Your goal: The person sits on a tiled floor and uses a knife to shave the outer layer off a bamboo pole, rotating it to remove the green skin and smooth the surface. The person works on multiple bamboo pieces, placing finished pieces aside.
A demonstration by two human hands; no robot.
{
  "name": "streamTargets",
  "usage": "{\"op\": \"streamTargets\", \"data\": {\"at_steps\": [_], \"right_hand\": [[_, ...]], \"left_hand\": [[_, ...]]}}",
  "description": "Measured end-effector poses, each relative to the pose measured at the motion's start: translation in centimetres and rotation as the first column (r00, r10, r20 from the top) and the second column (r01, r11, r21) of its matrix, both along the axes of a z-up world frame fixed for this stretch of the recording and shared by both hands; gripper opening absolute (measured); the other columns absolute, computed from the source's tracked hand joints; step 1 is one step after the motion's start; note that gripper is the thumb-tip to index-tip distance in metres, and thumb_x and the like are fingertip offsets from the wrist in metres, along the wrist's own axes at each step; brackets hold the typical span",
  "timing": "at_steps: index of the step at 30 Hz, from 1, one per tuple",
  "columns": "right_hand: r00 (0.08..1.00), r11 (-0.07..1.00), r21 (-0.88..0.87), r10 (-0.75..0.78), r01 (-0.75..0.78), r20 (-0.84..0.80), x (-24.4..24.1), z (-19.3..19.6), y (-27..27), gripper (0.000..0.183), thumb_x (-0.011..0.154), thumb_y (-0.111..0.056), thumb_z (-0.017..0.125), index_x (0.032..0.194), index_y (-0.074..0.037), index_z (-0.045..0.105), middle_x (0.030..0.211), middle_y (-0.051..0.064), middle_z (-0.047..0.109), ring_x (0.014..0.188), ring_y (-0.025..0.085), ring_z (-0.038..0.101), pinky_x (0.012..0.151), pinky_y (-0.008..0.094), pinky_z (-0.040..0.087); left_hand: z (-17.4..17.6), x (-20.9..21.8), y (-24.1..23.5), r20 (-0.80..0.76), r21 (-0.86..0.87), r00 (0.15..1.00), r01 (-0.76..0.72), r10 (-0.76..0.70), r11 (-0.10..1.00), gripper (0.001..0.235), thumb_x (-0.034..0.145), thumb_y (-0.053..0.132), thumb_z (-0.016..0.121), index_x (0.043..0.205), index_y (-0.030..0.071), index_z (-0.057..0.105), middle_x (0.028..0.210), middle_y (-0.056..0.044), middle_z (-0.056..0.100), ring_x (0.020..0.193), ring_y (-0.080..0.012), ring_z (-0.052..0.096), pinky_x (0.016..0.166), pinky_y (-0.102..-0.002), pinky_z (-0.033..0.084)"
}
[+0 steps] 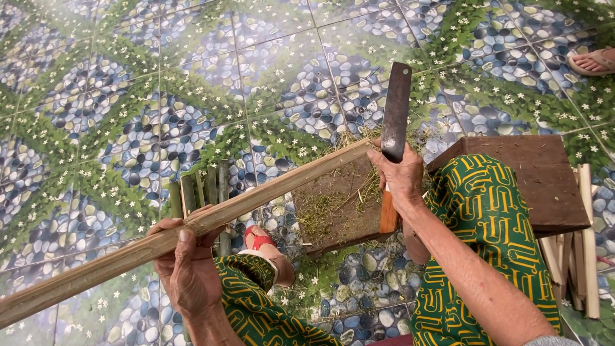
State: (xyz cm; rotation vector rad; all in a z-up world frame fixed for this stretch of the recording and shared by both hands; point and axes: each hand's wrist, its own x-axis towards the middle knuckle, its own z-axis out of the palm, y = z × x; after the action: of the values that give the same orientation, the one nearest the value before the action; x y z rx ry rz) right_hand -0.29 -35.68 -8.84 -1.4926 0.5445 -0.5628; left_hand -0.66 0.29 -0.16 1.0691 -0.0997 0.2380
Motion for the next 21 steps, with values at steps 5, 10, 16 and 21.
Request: {"op": "streamTargets", "data": {"at_steps": [5, 10, 16, 21], "right_hand": [[0.999, 0.999, -0.043, -0.022, 0.021, -0.029, 0.1, -0.1, 0.1, 0.03, 0.088, -0.018, 0.083, 0.113, -0.006, 0.072, 0.073, -0.001, 0.068, 0.04, 0.007, 0.048, 0.031, 0.022, 0.045], [0.998, 0.996, -0.082, -0.044, 0.04, -0.049, -0.2, -0.4, 0.3, 0.025, 0.087, -0.02, 0.084, 0.106, -0.007, 0.074, 0.07, -0.002, 0.068, 0.038, 0.008, 0.049, 0.031, 0.023, 0.044], [0.999, 0.981, -0.192, -0.013, 0.004, -0.042, -0.2, -1.6, 0.1, 0.034, 0.089, -0.023, 0.082, 0.114, -0.003, 0.073, 0.076, 0.001, 0.071, 0.042, 0.009, 0.054, 0.036, 0.023, 0.052], [0.994, 0.964, -0.264, -0.054, 0.029, -0.09, 0.2, -1.5, -0.1, 0.029, 0.088, -0.024, 0.083, 0.109, -0.006, 0.075, 0.074, 0.001, 0.071, 0.042, 0.01, 0.056, 0.037, 0.025, 0.053]], "left_hand": [[0.2, -0.1, 0.0, 0.001, 0.028, 1.0, 0.005, -0.005, 1.0, 0.02, 0.102, 0.016, 0.065, 0.119, 0.01, 0.057, 0.112, -0.02, 0.066, 0.115, -0.0379, 0.07, 0.091, -0.043, 0.066], [0.4, -0.4, 0.0, 0.009, 0.057, 1.0, 0.003, -0.004, 0.998, 0.02, 0.101, 0.017, 0.066, 0.118, 0.011, 0.057, 0.109, -0.011, 0.061, 0.114, -0.0373, 0.07, 0.089, -0.042, 0.067], [0.2, -0.2, 0.1, -0.013, 0.059, 1.0, -0.014, 0.014, 0.998, 0.019, 0.1, 0.015, 0.066, 0.117, 0.011, 0.058, 0.111, -0.014, 0.065, 0.113, -0.0361, 0.07, 0.089, -0.042, 0.065], [0.1, 0.0, 0.0, -0.006, 0.04, 1.0, 0.029, -0.029, 0.999, 0.022, 0.098, 0.015, 0.067, 0.116, 0.011, 0.056, 0.117, -0.027, 0.067, 0.116, -0.0412, 0.068, 0.092, -0.045, 0.064]]}}
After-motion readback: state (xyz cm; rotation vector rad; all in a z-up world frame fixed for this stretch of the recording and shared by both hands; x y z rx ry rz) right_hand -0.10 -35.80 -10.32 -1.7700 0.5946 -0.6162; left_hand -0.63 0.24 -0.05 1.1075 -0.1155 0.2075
